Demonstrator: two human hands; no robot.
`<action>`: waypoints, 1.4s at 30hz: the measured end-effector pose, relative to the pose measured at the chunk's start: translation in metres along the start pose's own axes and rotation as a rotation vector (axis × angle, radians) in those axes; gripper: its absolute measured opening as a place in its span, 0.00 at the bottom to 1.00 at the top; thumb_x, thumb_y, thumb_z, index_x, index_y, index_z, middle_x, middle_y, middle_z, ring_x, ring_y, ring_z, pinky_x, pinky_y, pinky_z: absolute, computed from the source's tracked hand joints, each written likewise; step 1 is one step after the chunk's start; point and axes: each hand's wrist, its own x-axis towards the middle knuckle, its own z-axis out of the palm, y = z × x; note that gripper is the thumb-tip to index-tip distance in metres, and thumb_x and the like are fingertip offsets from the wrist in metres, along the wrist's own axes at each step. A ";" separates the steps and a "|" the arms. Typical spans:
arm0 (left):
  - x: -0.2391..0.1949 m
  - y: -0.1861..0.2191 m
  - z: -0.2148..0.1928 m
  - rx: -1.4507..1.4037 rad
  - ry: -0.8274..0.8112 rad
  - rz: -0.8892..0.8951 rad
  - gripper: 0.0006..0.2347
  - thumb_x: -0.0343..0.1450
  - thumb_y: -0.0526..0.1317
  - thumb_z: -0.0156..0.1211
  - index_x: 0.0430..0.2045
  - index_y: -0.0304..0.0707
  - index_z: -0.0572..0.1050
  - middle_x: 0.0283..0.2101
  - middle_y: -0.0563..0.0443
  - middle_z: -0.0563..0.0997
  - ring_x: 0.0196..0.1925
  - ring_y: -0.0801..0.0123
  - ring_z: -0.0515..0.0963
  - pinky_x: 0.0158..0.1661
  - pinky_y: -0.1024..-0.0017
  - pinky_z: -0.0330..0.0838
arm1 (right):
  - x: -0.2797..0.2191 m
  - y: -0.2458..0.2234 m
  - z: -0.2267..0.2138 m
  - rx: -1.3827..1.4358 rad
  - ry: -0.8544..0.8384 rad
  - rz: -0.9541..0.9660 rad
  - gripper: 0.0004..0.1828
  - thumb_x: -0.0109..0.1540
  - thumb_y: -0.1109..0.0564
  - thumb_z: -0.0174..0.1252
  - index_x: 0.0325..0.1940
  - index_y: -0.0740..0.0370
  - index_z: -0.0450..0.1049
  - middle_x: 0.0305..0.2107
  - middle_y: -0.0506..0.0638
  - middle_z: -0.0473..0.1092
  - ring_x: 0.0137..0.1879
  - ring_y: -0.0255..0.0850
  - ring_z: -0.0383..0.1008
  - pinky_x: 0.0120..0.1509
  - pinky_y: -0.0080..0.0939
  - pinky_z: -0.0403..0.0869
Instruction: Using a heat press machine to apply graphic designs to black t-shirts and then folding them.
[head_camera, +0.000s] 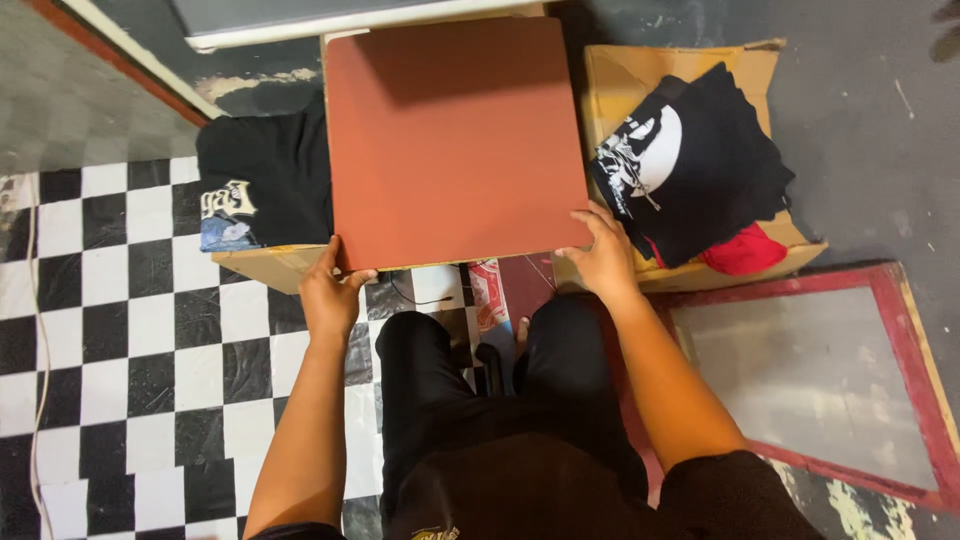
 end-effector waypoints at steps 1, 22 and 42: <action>0.002 -0.003 0.001 0.000 -0.012 0.006 0.37 0.56 0.43 0.80 0.62 0.31 0.72 0.51 0.33 0.81 0.45 0.53 0.84 0.44 0.63 0.78 | 0.001 0.000 0.001 -0.004 0.006 0.011 0.33 0.47 0.58 0.78 0.54 0.63 0.76 0.62 0.56 0.69 0.67 0.55 0.70 0.70 0.49 0.69; -0.031 0.093 0.054 -0.018 -0.103 0.435 0.19 0.71 0.39 0.66 0.57 0.38 0.75 0.67 0.32 0.68 0.70 0.40 0.66 0.67 0.51 0.62 | 0.026 0.077 0.021 0.080 0.228 0.149 0.16 0.68 0.51 0.61 0.55 0.63 0.77 0.55 0.57 0.72 0.62 0.56 0.73 0.65 0.48 0.71; -0.035 0.126 0.065 -0.060 -0.131 0.497 0.11 0.72 0.37 0.65 0.47 0.36 0.80 0.64 0.41 0.74 0.65 0.47 0.74 0.62 0.56 0.70 | 0.071 0.130 0.034 -0.172 0.147 0.219 0.19 0.64 0.65 0.58 0.60 0.71 0.72 0.57 0.63 0.70 0.64 0.58 0.69 0.70 0.51 0.66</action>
